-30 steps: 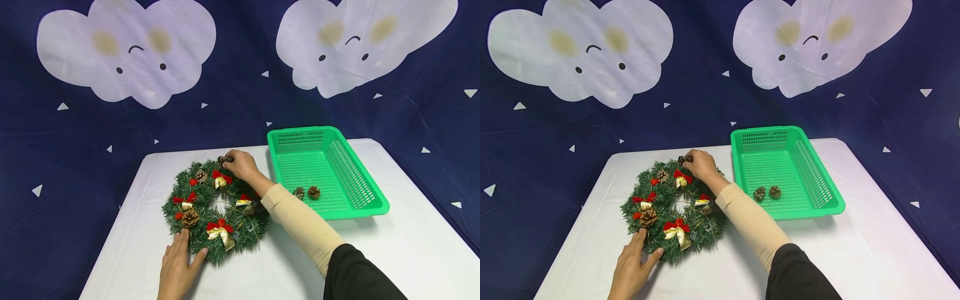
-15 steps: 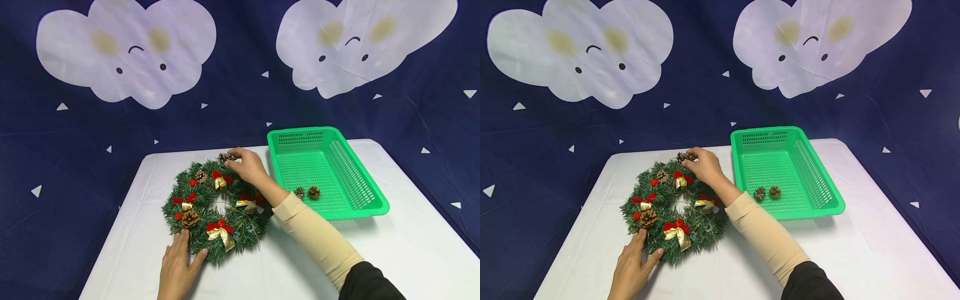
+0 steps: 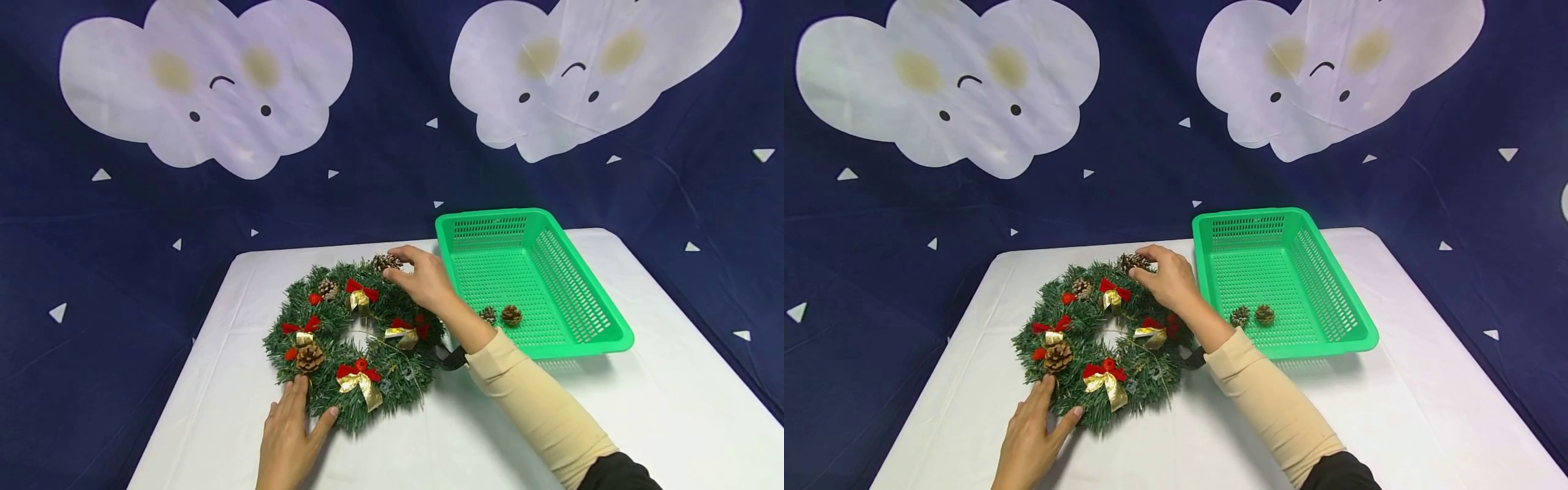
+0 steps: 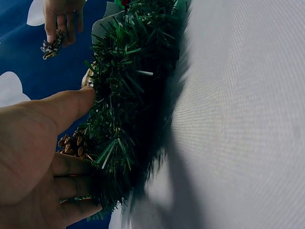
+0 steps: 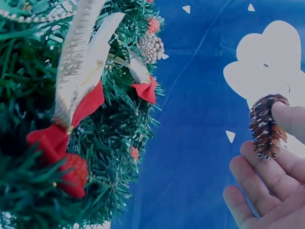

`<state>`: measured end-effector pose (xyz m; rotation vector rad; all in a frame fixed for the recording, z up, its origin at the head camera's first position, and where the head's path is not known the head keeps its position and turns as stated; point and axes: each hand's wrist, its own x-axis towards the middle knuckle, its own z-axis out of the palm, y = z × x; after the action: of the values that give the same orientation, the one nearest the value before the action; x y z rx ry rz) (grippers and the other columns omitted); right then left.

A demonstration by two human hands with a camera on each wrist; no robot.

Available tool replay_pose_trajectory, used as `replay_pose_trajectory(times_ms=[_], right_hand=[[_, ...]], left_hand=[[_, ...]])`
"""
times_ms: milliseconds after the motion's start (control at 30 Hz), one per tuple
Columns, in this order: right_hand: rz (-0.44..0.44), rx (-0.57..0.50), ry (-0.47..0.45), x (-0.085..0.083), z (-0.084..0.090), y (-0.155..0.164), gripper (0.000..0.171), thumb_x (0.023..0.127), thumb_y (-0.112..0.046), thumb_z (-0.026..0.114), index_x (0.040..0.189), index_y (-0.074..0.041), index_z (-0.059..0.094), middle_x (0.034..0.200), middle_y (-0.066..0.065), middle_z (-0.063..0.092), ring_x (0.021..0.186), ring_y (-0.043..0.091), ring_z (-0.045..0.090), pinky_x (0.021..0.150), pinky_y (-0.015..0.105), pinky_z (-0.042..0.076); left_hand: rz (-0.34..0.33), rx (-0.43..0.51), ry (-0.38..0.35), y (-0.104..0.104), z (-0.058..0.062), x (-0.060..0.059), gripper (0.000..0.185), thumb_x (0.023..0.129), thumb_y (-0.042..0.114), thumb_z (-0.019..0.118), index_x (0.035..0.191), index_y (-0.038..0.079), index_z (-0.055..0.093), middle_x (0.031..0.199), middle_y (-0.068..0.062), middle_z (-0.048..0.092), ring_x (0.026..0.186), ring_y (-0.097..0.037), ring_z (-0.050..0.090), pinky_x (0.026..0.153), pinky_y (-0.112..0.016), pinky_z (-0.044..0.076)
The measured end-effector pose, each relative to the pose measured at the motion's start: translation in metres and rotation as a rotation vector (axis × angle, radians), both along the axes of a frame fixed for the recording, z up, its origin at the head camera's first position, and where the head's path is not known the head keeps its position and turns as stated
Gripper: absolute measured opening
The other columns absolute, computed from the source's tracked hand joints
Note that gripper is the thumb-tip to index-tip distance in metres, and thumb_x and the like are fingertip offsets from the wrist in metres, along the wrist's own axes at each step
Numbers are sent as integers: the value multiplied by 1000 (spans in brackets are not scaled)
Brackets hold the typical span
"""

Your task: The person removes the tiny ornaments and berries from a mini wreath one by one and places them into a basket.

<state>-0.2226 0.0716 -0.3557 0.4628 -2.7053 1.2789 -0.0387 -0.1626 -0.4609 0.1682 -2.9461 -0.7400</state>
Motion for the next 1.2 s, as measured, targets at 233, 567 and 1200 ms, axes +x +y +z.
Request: replay_pose_trajectory(times_ms=[233, 567, 1200], right_hand=[[-22, -15, 1, 7, -2, 10, 44, 86, -34, 68, 125, -15, 61, 127, 7, 64, 118, 29, 57, 98, 47, 47], [-66, -45, -42, 16, -10, 32, 43, 86, -33, 69, 125, -19, 61, 129, 9, 61, 121, 30, 56, 98, 49, 47], [-130, -36, -77, 31, -15, 71, 46, 86, -37, 67, 128, -21, 58, 129, 10, 61, 120, 30, 55, 93, 48, 48]], left_hand=[[1, 8, -13, 0, 1, 0, 84, 85, 48, 64, 144, -3, 34, 150, -22, 35, 138, -41, 32, 110, -61, 24], [-11, 7, 18, 0, 1, 1, 82, 86, 49, 62, 143, -4, 35, 149, -23, 36, 137, -42, 33, 109, -61, 25], [-10, 14, 3, 0, 2, 1, 83, 86, 51, 61, 143, -4, 35, 149, -23, 34, 138, -42, 32, 108, -62, 25]])
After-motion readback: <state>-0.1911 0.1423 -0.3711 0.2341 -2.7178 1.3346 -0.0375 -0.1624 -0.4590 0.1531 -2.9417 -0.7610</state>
